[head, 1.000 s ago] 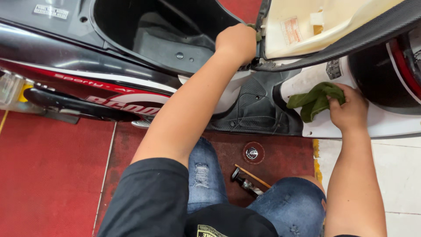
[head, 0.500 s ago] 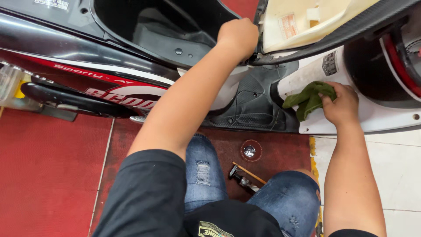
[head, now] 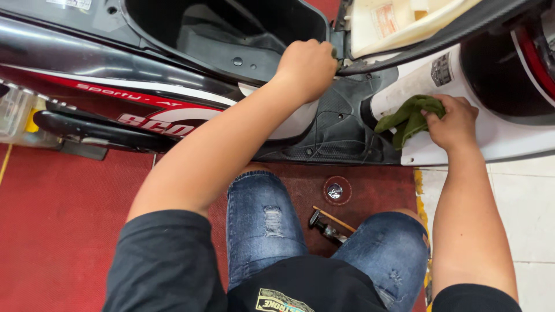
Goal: The person cleans the floorboard and side panels of a scooter. They apply a dark liquid with a small brush to the textured floorboard, then wipe the area with a green cloth. The person continues wiping the side panels and the under-seat storage compartment.
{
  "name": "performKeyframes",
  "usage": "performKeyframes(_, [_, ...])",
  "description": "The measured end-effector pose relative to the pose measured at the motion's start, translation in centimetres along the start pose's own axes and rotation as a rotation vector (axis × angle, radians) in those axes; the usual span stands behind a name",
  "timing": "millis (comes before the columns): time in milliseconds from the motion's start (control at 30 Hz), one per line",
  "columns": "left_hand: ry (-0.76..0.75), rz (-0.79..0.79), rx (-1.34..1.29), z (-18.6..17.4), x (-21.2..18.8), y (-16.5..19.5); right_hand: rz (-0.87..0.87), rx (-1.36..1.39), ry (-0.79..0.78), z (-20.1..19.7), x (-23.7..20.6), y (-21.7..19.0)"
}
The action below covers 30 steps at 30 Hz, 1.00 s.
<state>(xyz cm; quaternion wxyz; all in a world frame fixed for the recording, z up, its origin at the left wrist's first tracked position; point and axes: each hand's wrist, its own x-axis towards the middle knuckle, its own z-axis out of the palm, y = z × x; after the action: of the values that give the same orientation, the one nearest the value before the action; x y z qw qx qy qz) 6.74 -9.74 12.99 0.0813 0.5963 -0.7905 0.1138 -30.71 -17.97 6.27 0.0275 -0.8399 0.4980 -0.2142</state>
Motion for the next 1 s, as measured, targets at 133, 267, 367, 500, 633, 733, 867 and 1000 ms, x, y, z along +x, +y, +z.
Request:
performKeyframes(133, [0.081, -0.027, -0.076, 0.7, -0.9, -0.1, -0.005, 0.004, -0.015, -0.3, 0.0, -0.1])
performKeyframes(267, [0.185, -0.187, -0.25, 0.6, -1.3, 1.1, 0.0, 0.014, -0.019, -0.6, -0.1, -0.5])
performKeyframes(367, [0.419, -0.363, -0.258, 0.5, -1.9, 3.4, 0.019, 0.013, -0.035, -0.7, -0.1, -0.7])
performKeyframes(500, [0.456, -0.302, -0.117, 0.5, -2.6, 4.1, 0.021, 0.0, -0.04, -0.8, 0.0, -0.7])
performKeyframes(633, [0.43, -0.203, -0.21, 0.5, -2.9, 2.7, 0.007, 0.024, -0.026, -0.6, -0.1, -0.5])
performKeyframes(733, [0.545, -0.376, -0.512, 0.5, -2.7, 2.0, -0.016, 0.01, 0.012, -0.4, -0.1, -0.4])
performKeyframes(867, [0.611, -0.493, -0.549, 1.0, -2.0, 2.0, -0.025, 0.008, 0.014, -0.1, -0.2, -0.6])
performKeyframes(1000, [0.612, -0.516, -0.461, 2.2, -1.0, 3.7, -0.008, -0.023, -0.013, -0.1, -0.2, -0.5])
